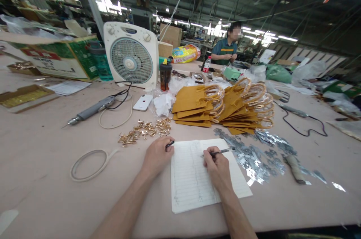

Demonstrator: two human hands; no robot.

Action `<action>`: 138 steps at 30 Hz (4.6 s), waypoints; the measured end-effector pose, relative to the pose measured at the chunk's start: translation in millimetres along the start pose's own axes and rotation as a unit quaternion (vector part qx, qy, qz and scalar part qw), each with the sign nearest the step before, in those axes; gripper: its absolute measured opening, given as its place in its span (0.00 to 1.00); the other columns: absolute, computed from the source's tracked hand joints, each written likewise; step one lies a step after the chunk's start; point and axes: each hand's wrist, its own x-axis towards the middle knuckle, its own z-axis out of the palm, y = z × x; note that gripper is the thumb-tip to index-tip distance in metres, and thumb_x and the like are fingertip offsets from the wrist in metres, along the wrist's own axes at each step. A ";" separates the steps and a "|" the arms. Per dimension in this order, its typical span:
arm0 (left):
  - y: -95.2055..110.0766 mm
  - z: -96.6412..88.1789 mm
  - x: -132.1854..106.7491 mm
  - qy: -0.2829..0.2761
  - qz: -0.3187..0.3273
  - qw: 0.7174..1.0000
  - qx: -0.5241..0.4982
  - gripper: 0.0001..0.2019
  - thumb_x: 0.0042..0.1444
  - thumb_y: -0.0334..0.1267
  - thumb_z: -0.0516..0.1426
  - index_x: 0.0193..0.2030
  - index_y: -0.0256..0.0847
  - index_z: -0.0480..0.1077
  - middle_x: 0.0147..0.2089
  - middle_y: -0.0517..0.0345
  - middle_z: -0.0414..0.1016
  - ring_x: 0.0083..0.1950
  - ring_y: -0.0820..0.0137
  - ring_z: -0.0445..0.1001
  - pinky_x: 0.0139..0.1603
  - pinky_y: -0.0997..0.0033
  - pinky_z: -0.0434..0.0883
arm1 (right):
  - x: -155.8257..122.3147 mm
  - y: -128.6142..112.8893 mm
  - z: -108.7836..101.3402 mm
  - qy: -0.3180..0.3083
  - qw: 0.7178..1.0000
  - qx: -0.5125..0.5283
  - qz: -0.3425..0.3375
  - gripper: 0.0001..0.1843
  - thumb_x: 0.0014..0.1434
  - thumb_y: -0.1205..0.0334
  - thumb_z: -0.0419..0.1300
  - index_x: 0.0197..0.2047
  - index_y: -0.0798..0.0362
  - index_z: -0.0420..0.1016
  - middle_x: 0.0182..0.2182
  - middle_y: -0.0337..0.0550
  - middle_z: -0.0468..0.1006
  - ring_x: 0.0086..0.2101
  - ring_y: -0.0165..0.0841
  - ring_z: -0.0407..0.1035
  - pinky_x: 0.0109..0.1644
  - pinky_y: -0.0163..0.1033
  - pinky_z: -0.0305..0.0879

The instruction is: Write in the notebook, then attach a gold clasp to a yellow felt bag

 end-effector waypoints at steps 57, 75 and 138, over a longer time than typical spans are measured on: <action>3.0 -0.9 1.7 -0.011 -0.008 1.000 0.001 0.14 0.55 0.30 0.54 0.22 0.44 0.55 0.51 0.58 0.83 0.48 0.63 0.79 0.48 0.62 0.69 | 2.1 0.1 -4.6 0.077 0.994 0.076 -0.020 0.18 0.69 0.43 0.58 0.41 0.50 0.71 0.21 0.33 0.69 0.23 0.31 0.66 0.28 0.34 0.60; 0.6 -0.4 1.4 -0.013 -0.007 1.000 0.001 0.13 0.56 0.30 0.55 0.23 0.44 0.56 0.51 0.59 0.83 0.48 0.62 0.79 0.48 0.62 0.70 | 1.8 1.5 -0.9 -0.009 0.996 0.087 0.019 0.20 0.67 0.41 0.59 0.36 0.49 0.69 0.19 0.35 0.74 0.19 0.31 0.66 0.24 0.33 0.61; -0.2 -2.9 1.9 -0.001 -0.016 1.000 -0.006 0.10 0.53 0.28 0.56 0.23 0.44 0.64 0.48 0.61 0.83 0.47 0.64 0.79 0.47 0.65 0.69 | 1.0 5.8 6.1 -0.020 0.991 -0.113 -0.070 0.16 0.70 0.50 0.52 0.33 0.48 0.66 0.22 0.37 0.71 0.26 0.36 0.69 0.33 0.38 0.58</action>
